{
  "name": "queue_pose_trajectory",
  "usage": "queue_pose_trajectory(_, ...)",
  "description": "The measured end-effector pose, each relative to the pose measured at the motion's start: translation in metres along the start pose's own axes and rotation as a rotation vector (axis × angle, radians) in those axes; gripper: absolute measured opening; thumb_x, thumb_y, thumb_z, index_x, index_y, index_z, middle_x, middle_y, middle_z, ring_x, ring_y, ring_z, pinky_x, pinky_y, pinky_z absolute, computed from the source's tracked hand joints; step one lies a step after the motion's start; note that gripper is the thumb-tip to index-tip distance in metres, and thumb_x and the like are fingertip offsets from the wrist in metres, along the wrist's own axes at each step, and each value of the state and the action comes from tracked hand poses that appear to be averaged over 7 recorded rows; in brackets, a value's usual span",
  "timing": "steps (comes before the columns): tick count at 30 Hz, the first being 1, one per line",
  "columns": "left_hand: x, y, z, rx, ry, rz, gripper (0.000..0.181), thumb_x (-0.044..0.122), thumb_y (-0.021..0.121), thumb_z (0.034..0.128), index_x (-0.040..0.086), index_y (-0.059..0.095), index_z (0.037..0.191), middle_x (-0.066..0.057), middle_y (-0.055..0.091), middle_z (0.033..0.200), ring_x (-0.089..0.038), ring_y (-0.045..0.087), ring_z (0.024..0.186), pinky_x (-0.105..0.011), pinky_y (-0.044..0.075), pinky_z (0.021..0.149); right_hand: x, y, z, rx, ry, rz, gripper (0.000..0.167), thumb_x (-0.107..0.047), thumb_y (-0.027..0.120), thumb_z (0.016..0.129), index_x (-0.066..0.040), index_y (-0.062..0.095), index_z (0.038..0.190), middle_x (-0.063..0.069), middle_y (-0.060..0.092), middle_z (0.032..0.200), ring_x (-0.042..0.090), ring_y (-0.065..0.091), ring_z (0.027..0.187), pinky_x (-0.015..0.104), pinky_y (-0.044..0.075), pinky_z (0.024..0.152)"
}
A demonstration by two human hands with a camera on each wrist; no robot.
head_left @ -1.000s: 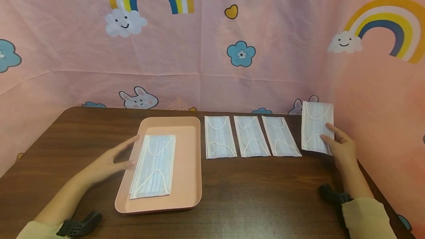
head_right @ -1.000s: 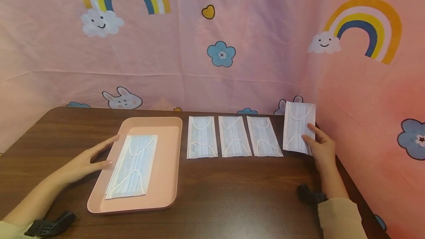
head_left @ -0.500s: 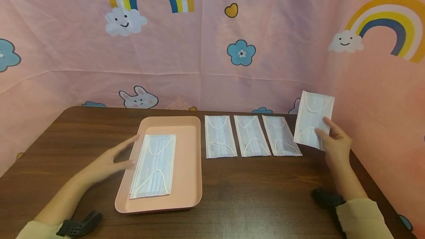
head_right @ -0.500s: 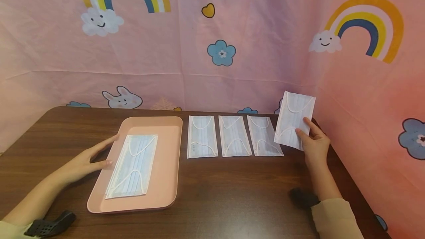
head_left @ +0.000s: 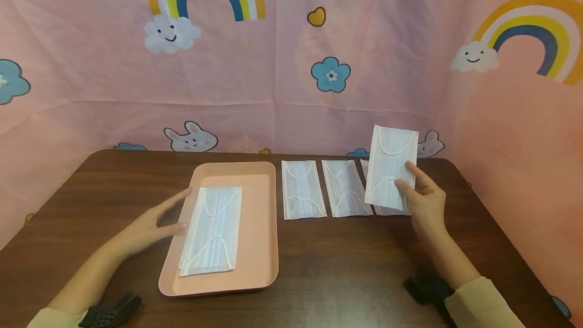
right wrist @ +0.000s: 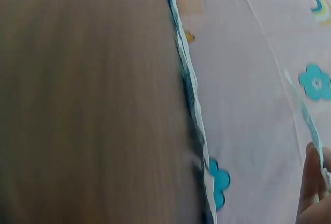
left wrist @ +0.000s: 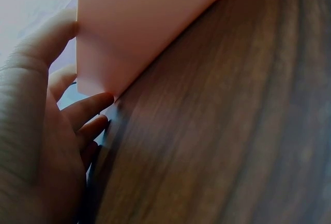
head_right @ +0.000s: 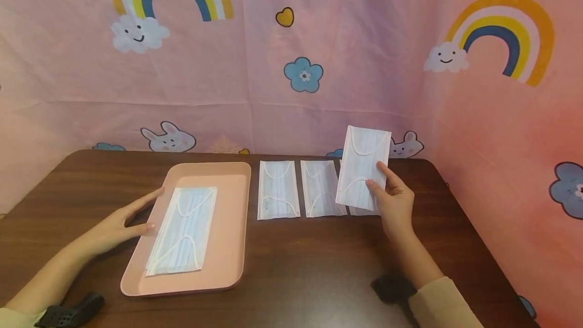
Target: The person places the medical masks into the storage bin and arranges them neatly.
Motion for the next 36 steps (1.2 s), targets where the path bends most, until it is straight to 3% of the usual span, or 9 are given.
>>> queue_pose_trajectory(6,0.001,0.0,-0.001,0.005,0.006,-0.015,0.078,0.023,0.069,0.0878,0.028,0.026,0.153,-0.016,0.027,0.153,-0.048,0.021,0.134,-0.072,0.023,0.096,-0.002,0.024,-0.018,-0.078,-0.004,0.01,0.055,0.0,0.073,0.083,-0.012,0.058,0.134,0.006,0.055,0.132,0.014,0.064,0.09,0.027,0.056,0.071)
queue_pose_trajectory(11,0.005,-0.001,0.001,0.002,0.016,-0.011,0.079,0.022,0.069,0.0875,0.028,0.026,0.153,-0.016,0.027,0.153,-0.048,0.022,0.135,-0.071,0.023,0.096,-0.006,0.045,-0.034,-0.159,-0.01,-0.013,0.056,0.001,0.071,0.084,-0.012,0.055,0.137,0.007,0.05,0.135,0.013,0.066,0.081,0.03,0.057,0.069)
queue_pose_trajectory(19,0.004,-0.001,0.003,0.0,0.009,0.02,0.079,0.024,0.069,0.0871,0.026,0.026,0.153,-0.018,0.027,0.153,-0.049,0.023,0.134,-0.072,0.024,0.095,-0.007,0.071,-0.058,-0.266,0.01,0.008,0.059,0.002,0.07,0.085,-0.01,0.051,0.14,0.007,0.048,0.133,0.015,0.066,0.087,0.033,0.057,0.07)
queue_pose_trajectory(24,0.004,0.001,0.002,-0.002,0.004,0.019,0.08,0.024,0.069,0.0866,0.026,0.025,0.153,-0.02,0.027,0.152,-0.051,0.023,0.133,-0.073,0.023,0.094,-0.006,0.084,-0.071,-0.299,0.041,0.033,0.059,0.008,0.067,0.085,-0.008,0.05,0.139,0.01,0.061,0.114,0.019,0.066,0.086,0.036,0.057,0.069)
queue_pose_trajectory(31,0.006,0.0,0.001,0.014,0.022,-0.011,0.079,0.022,0.07,0.0867,0.026,0.027,0.152,-0.018,0.028,0.153,-0.049,0.023,0.134,-0.073,0.023,0.095,-0.007,0.101,-0.081,-0.342,0.006,0.02,0.055,0.011,0.065,0.084,-0.001,0.051,0.135,0.01,0.05,0.129,0.019,0.061,0.093,0.031,0.056,0.072)
queue_pose_trajectory(36,0.005,0.001,0.0,0.012,0.017,-0.015,0.078,0.022,0.07,0.0873,0.027,0.027,0.152,-0.018,0.027,0.153,-0.049,0.022,0.134,-0.073,0.022,0.095,-0.01,0.112,-0.088,-0.347,-0.011,0.063,0.054,0.012,0.066,0.082,0.002,0.052,0.134,0.013,0.054,0.124,0.019,0.063,0.088,0.031,0.056,0.07)
Point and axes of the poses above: each hand's wrist, its own z-axis towards the middle knuckle, its own y-axis out of the palm, x = y × z, the point moved 9 cm from there along z, towards the middle knuckle
